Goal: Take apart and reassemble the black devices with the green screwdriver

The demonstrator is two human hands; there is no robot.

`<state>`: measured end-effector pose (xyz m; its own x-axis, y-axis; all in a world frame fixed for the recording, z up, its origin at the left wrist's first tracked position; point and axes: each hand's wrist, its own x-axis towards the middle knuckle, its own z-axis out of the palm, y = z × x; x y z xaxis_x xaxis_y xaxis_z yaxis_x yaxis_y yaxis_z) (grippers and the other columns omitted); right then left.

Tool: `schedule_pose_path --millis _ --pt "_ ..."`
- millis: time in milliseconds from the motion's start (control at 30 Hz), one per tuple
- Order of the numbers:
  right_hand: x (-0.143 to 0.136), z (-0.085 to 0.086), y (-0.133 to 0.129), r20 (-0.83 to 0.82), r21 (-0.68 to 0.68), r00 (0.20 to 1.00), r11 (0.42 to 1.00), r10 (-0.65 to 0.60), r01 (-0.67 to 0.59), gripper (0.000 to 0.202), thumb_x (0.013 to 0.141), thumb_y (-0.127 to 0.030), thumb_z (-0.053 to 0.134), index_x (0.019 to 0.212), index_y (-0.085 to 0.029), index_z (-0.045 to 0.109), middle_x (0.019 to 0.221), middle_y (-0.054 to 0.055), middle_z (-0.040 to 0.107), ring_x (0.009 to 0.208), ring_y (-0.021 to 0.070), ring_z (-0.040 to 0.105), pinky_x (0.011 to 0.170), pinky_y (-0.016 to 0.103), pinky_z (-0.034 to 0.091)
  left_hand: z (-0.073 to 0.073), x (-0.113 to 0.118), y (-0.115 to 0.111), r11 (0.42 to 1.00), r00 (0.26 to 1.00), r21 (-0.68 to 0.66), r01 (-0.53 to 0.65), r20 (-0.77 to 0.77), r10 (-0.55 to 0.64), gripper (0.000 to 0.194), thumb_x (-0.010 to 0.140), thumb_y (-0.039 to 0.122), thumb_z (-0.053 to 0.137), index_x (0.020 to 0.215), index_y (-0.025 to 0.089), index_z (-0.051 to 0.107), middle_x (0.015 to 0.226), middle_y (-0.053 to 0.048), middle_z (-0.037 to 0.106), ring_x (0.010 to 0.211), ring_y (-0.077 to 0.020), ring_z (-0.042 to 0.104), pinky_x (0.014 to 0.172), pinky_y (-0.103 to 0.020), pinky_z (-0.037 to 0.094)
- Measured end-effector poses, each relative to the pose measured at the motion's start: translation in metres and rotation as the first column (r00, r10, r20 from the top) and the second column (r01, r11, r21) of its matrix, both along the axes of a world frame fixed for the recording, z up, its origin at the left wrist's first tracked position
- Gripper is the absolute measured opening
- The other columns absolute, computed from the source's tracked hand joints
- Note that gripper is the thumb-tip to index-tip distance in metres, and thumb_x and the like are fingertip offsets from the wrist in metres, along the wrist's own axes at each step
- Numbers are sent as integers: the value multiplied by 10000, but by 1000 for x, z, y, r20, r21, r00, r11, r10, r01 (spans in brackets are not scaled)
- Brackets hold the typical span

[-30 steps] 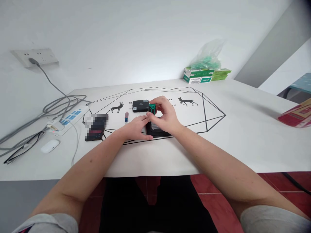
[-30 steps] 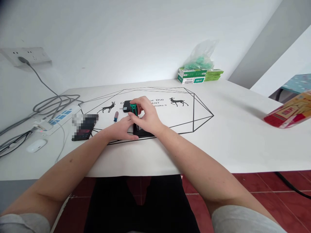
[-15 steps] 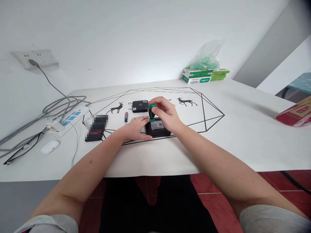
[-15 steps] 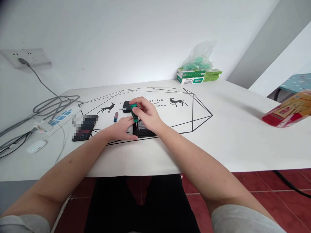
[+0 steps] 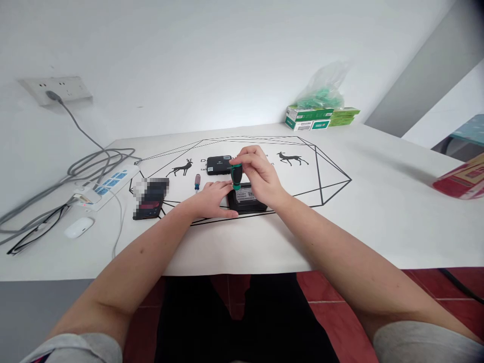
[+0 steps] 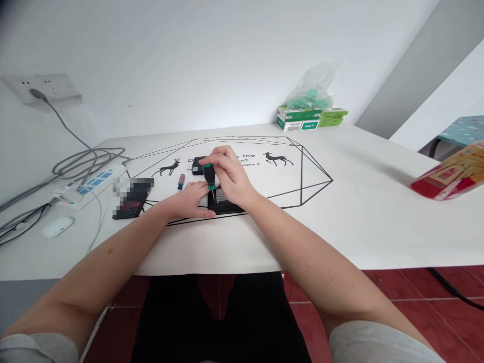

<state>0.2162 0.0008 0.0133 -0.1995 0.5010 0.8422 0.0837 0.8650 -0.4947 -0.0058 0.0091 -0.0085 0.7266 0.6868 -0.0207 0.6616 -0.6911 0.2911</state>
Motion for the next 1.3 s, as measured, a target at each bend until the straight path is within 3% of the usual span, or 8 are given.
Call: schedule_pose_path --millis 167,333,467,600,733,867,1033,1300 --pt "1 0 2 -60 -1 998 1000 13 -13 307 1107 -217 502 1094 -306 796 1060 58 678 1003 220 693 910 458 613 0 0 0 1000 1000 -2 20 9 -20 937 962 786 687 1686 231 473 1733 -221 484 1567 -499 459 1308 -653 275" --pt "-1 0 -2 -97 -163 994 985 45 -61 182 1084 -415 622 1107 -283 745 1117 53 765 1041 231 728 936 460 626 -1 -1 0 1000 1000 4 17 11 -17 981 951 798 696 1717 247 430 1729 -209 489 1539 -502 474 1294 -652 291" --pt "-6 -2 -6 -129 -251 986 959 103 -133 363 969 -575 803 1128 -285 653 1146 52 794 1025 214 775 926 431 644 1 0 -1 999 999 0 35 24 -35 929 972 768 676 1697 233 449 1745 -214 468 1543 -492 464 1284 -664 292" --pt "-9 -3 -9 -117 -279 985 948 124 -152 496 871 -504 924 1124 -304 547 1185 50 836 1117 245 817 1014 482 631 3 1 -3 1000 999 -13 28 30 -28 903 968 762 677 1679 246 466 1722 -195 503 1522 -487 480 1266 -664 318" --pt "-7 -5 -9 -80 -295 990 946 115 -134 427 962 -532 825 1158 -320 510 1278 65 833 1101 244 825 1016 505 636 3 1 -4 1000 999 -5 23 27 -22 927 963 771 686 1692 247 453 1759 -191 465 1521 -494 487 1285 -669 295" --pt "-4 -6 -7 -20 -209 994 972 105 -107 311 1087 -540 636 1284 -306 584 1421 113 760 1218 256 787 1046 503 628 2 0 -1 999 999 -6 36 17 -36 928 969 793 664 1672 214 481 1696 -223 525 1538 -503 478 1288 -676 291" --pt "-1 -5 -1 31 36 999 999 -37 36 263 1143 -349 495 1277 -310 718 1363 109 708 1317 280 684 1079 543 602 -2 -1 2 1000 1000 10 28 5 -28 951 959 817 669 1670 211 490 1661 -230 550 1516 -511 500 1279 -664 308" --pt "0 -3 -1 -25 76 997 994 -79 81 342 1068 -143 464 1150 -304 754 1076 66 631 996 235 654 888 476 606 -3 -1 2 1000 1000 -1 20 19 -20 935 953 811 688 1665 236 493 1727 -214 492 1546 -491 478 1301 -655 275"
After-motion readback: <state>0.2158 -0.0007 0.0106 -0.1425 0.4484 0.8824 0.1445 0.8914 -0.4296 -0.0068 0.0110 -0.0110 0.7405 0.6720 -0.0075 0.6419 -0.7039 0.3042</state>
